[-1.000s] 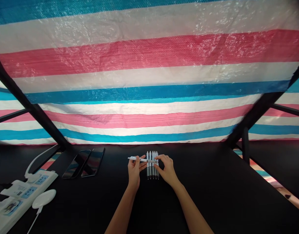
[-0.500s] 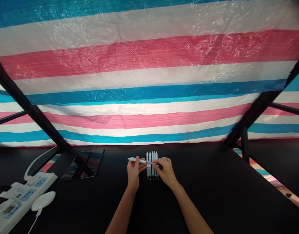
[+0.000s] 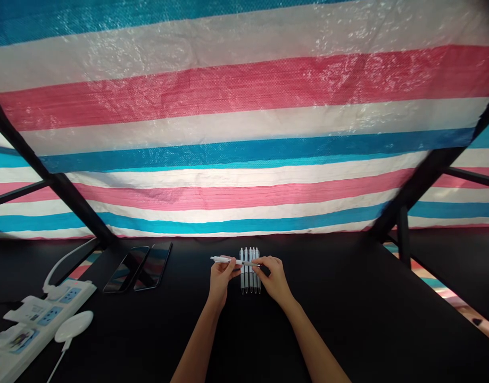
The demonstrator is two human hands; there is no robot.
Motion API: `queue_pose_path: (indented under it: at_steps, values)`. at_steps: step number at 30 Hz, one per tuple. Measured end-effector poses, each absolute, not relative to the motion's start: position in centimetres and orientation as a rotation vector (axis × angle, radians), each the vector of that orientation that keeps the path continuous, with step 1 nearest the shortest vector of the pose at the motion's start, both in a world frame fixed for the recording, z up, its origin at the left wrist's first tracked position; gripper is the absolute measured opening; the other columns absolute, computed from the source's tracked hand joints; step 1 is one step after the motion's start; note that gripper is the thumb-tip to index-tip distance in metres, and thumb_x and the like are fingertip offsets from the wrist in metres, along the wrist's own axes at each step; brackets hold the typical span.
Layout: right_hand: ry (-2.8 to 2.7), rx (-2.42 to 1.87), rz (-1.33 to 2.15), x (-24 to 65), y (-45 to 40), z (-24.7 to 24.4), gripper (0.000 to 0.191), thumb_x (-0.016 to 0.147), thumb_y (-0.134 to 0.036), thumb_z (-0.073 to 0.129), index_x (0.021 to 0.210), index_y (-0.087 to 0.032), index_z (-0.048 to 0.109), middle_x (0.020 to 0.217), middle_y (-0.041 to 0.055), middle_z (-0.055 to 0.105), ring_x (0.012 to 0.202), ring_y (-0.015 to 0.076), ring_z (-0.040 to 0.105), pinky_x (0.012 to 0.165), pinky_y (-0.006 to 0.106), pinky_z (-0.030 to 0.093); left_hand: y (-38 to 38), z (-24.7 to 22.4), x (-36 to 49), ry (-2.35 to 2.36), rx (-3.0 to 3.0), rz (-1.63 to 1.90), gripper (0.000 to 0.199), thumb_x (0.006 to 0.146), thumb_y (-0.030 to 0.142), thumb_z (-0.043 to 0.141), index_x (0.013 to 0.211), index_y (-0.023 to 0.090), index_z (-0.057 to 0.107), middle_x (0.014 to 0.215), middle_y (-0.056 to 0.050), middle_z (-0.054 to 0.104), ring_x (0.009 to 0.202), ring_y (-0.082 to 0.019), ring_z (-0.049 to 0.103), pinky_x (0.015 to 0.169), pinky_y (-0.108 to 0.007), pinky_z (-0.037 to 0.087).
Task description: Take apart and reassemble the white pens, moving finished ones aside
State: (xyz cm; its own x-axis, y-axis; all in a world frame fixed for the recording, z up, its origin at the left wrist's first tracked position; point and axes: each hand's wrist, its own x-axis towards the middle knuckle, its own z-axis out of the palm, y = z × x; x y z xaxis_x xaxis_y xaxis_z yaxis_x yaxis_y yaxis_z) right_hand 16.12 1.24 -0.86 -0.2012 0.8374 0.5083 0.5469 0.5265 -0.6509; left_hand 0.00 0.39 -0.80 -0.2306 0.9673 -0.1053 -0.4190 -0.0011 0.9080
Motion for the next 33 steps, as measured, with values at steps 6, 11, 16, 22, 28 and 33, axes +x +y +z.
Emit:
queue_pose_path:
  at_steps: [6, 11, 16, 22, 28, 33]
  values:
    - [-1.905, -1.117, 0.406, 15.98, 1.11, -0.78, 0.013, 0.085, -0.027, 0.052, 0.088, -0.023, 0.064, 0.077, 0.001, 0.066, 0.075, 0.018, 0.06, 0.08, 0.035, 0.037, 0.43, -0.74, 0.18, 1.113, 0.656, 1.523, 0.033, 0.061, 0.038, 0.076, 0.075, 0.013, 0.058, 0.071, -0.006, 0.07, 0.063, -0.016, 0.068, 0.054, -0.022, 0.055]
    - [-1.924, -1.101, 0.38, 15.88, 1.0, -0.76, 0.012, 0.086, -0.025, 0.052, 0.086, -0.022, 0.064, 0.076, 0.0009, 0.065, 0.074, 0.0175, 0.058, 0.081, 0.036, 0.036, 0.23, -0.31, 0.34, 1.113, 0.664, 1.49, 0.032, 0.064, 0.038, 0.074, 0.072, 0.012, 0.057, 0.073, -0.008, 0.071, 0.057, -0.015, 0.067, 0.052, -0.021, 0.054]
    - [-1.918, -1.096, 0.366, 15.92, 0.86, -0.77, 0.014, 0.085, -0.03, 0.053, 0.088, -0.022, 0.064, 0.076, 0.0017, 0.065, 0.074, 0.0176, 0.059, 0.08, 0.035, 0.038, 0.17, -0.1, 0.35, 1.084, 0.67, 1.5, 0.033, 0.064, 0.038, 0.073, 0.076, 0.013, 0.056, 0.075, -0.009, 0.072, 0.061, -0.017, 0.068, 0.055, -0.023, 0.054]
    - [-1.903, -1.145, 0.632, 15.91, 0.98, -0.17, 0.031, 0.092, -0.036, 0.04, 0.096, -0.022, 0.067, 0.071, 0.0009, 0.068, 0.074, 0.0192, 0.062, 0.079, 0.033, 0.042, 0.02, -0.05, 0.4, 0.976, 0.769, 1.486, 0.034, 0.063, 0.039, 0.074, 0.076, 0.014, 0.055, 0.082, -0.01, 0.072, 0.078, -0.021, 0.069, 0.065, -0.026, 0.054]
    - [-1.84, -1.05, 0.817, 15.53, 1.3, -0.05, 0.027, 0.089, -0.033, 0.046, 0.085, -0.021, 0.069, 0.072, 0.0014, 0.069, 0.069, 0.0183, 0.062, 0.069, 0.029, 0.046, 0.16, -0.38, 0.34, 1.008, 0.752, 1.485, 0.034, 0.061, 0.038, 0.076, 0.075, 0.012, 0.057, 0.077, -0.01, 0.072, 0.076, -0.022, 0.069, 0.065, -0.027, 0.055]
    - [-1.832, -1.099, 0.703, 15.76, 1.41, -0.77, 0.018, 0.084, -0.028, 0.053, 0.093, -0.023, 0.068, 0.089, 0.003, 0.07, 0.083, 0.0216, 0.062, 0.08, 0.036, 0.043, 0.36, -0.44, 0.24, 1.079, 0.625, 1.464, 0.032, 0.061, 0.034, 0.077, 0.073, 0.011, 0.059, 0.076, -0.01, 0.072, 0.064, -0.017, 0.069, 0.058, -0.023, 0.055]
